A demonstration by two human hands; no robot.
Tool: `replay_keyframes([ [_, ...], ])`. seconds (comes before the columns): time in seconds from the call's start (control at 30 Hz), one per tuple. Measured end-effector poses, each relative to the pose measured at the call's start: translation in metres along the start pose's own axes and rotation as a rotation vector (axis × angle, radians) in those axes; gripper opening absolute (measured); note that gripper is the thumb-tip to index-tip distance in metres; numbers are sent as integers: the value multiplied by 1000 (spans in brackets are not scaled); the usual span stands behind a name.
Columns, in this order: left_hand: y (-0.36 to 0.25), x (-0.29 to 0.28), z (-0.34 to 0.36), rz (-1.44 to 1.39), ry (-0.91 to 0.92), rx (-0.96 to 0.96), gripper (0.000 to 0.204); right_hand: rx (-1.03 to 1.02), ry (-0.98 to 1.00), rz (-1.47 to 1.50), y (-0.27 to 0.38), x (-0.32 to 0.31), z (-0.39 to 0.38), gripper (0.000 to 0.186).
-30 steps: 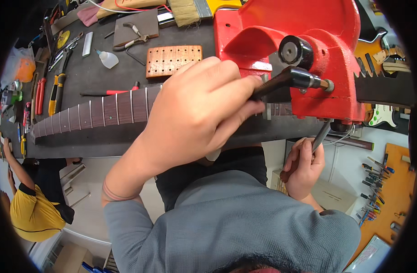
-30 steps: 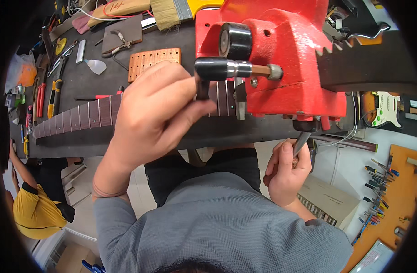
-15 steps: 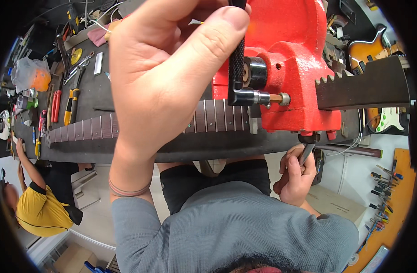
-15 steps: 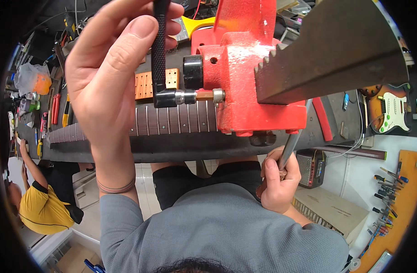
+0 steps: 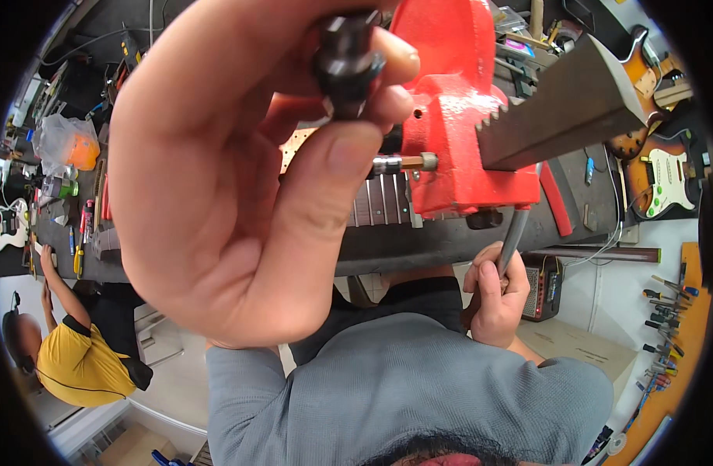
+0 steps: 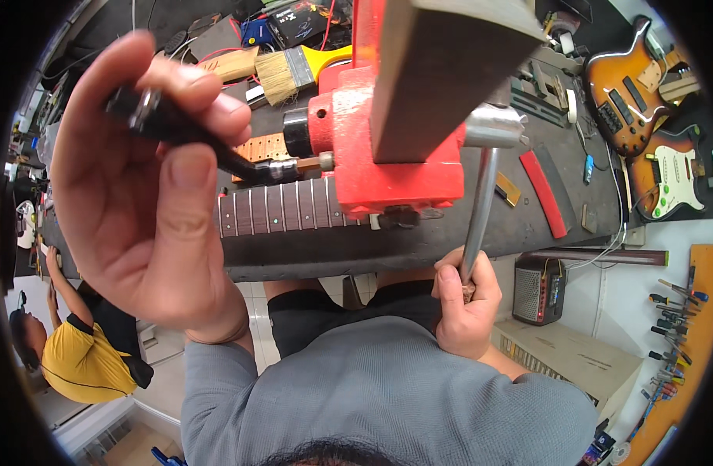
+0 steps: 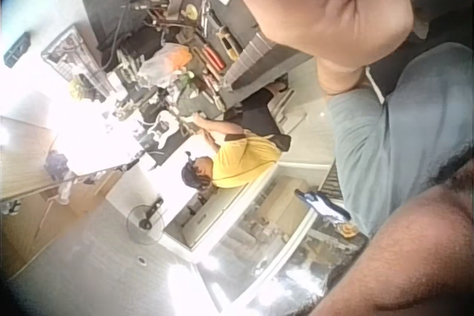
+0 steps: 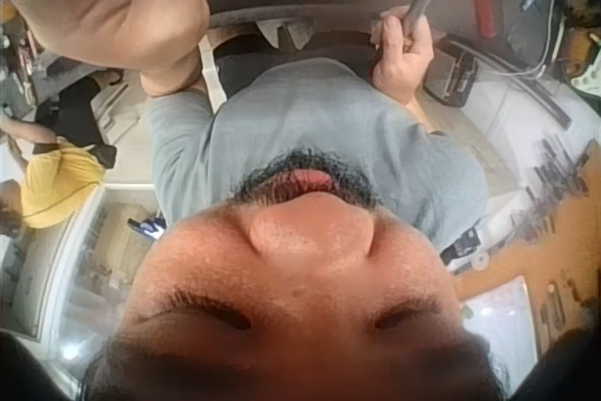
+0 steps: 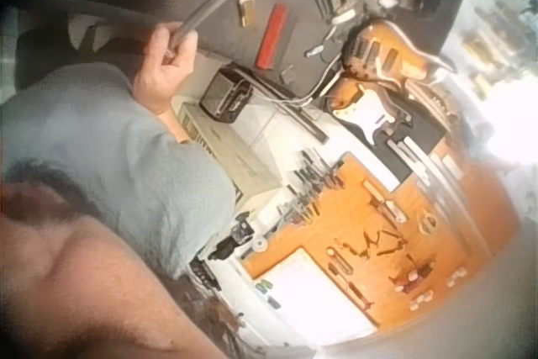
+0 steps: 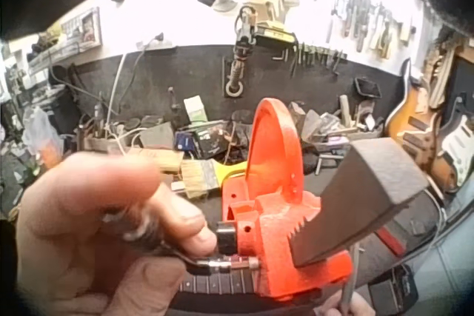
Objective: The person applies liquid from a bottle into the slots of a guitar neck and uses a red press tool to insert metal frets into the slots. They move the neck across the workbench to align the slots one at a time under the press.
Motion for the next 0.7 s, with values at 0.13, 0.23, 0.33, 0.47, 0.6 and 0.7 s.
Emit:
replay_keyframes([
  [0.13, -9, -9, -9, 116, 86, 133, 54, 3, 17, 41, -3, -4, -2, 10],
  [0.23, -9, -21, -8, 30, 292, 269, 52, 8, 50, 55, -2, -4, -2, 10],
  [0.33, -20, -13, -24, -49, 333, 207, 50, 23, 50, 48, -2, -3, -2, 12],
  [0.47, -28, -5, -38, -43, 240, 110, 47, 40, 38, 57, -4, -2, -1, 14],
  [0.6, -25, 8, -59, -57, 222, 93, 40, 31, 36, 67, -4, -7, -2, 14],
  [0.7, -15, 12, -78, -12, 112, 189, 37, 31, 51, 63, -3, -4, -1, 15],
])
Point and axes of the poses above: each hand's wrist, its own z-axis towards the middle knuckle, its own x-axis out of the palm, y = z × x, the point moved 3 cm from there along z, towards the middle knuckle, and after that the axes turned 9 degrees about z, right-handed, at the moved point
